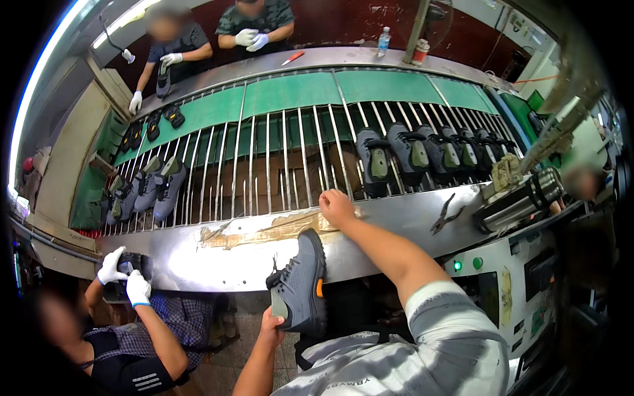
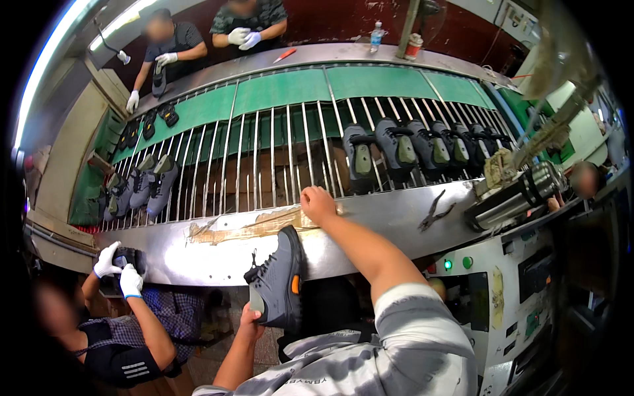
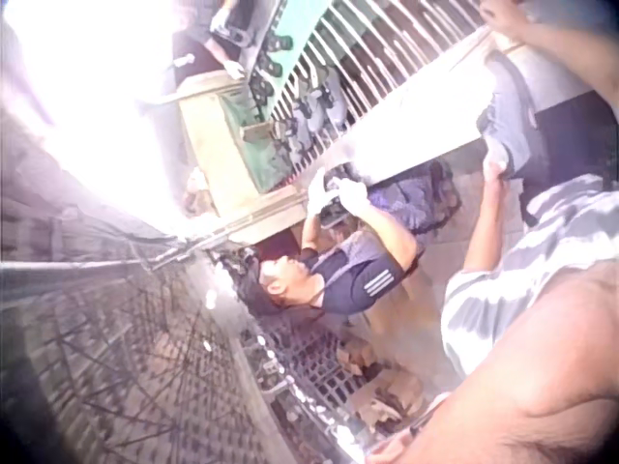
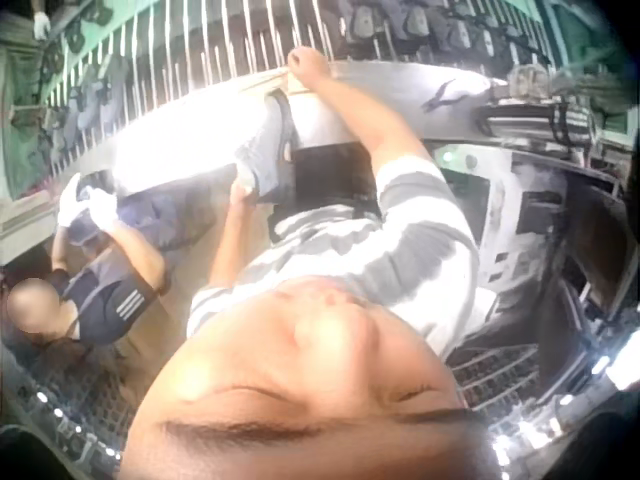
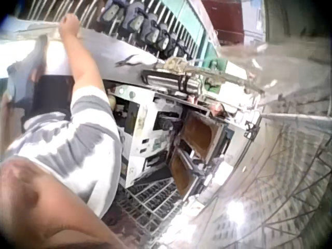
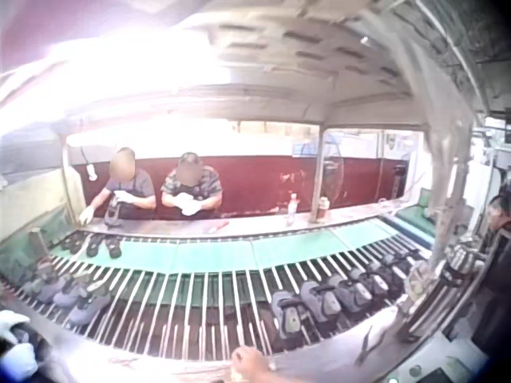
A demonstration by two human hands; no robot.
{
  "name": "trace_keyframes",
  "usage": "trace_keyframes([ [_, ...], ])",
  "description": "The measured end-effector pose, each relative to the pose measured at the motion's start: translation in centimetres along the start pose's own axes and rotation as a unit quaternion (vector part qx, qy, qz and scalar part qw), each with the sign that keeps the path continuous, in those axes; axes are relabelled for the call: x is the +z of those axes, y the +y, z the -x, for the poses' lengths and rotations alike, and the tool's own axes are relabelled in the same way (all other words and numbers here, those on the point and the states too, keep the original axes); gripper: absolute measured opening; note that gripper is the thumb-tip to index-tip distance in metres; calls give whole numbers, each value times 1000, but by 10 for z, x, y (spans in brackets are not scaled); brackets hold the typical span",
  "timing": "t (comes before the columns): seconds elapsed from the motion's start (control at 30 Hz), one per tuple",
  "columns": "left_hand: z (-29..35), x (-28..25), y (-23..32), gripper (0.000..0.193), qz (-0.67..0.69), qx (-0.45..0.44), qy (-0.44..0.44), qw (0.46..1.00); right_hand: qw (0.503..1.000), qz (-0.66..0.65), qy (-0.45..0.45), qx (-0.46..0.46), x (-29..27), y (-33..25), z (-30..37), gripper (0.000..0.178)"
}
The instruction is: The person picks up shoes from a conveyor belt, places them onto the molds of a pressing machine, and presses green buttons to operate the machine. They repeat the process by returning the shoes to the conveyor and picking up new ones.
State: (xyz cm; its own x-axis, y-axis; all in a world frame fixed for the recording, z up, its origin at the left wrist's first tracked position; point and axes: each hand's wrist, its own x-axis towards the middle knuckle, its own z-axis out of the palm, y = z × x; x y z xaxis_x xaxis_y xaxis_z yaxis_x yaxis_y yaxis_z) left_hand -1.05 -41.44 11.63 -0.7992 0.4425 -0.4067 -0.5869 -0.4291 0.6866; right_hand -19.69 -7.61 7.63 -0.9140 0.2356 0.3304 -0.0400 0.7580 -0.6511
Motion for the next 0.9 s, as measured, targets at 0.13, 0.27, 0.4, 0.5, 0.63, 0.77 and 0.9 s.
trace_keyframes([
  [0.13,10,28,-9,49,-64,-68,-56,994,978,-175,73,90,-77,-15,80,37],
  [0.27,-8,83,-33,37,-121,-84,-158,977,809,-487,14,330,-156,-3,222,77],
  [0.4,-30,162,-82,37,-162,-100,-301,934,729,-610,71,303,-244,-40,333,99],
  [0.5,-16,244,-129,37,-178,-135,-417,881,784,-532,201,248,-287,-42,398,103],
  [0.63,44,331,-199,31,-211,-166,-528,805,693,-557,387,244,-365,-64,474,85],
  [0.77,58,344,-267,7,-177,-219,-648,707,644,-495,555,179,-431,-68,573,83],
  [0.9,26,312,-288,7,-317,-146,-490,799,712,-137,630,279,-521,-28,688,92],
])
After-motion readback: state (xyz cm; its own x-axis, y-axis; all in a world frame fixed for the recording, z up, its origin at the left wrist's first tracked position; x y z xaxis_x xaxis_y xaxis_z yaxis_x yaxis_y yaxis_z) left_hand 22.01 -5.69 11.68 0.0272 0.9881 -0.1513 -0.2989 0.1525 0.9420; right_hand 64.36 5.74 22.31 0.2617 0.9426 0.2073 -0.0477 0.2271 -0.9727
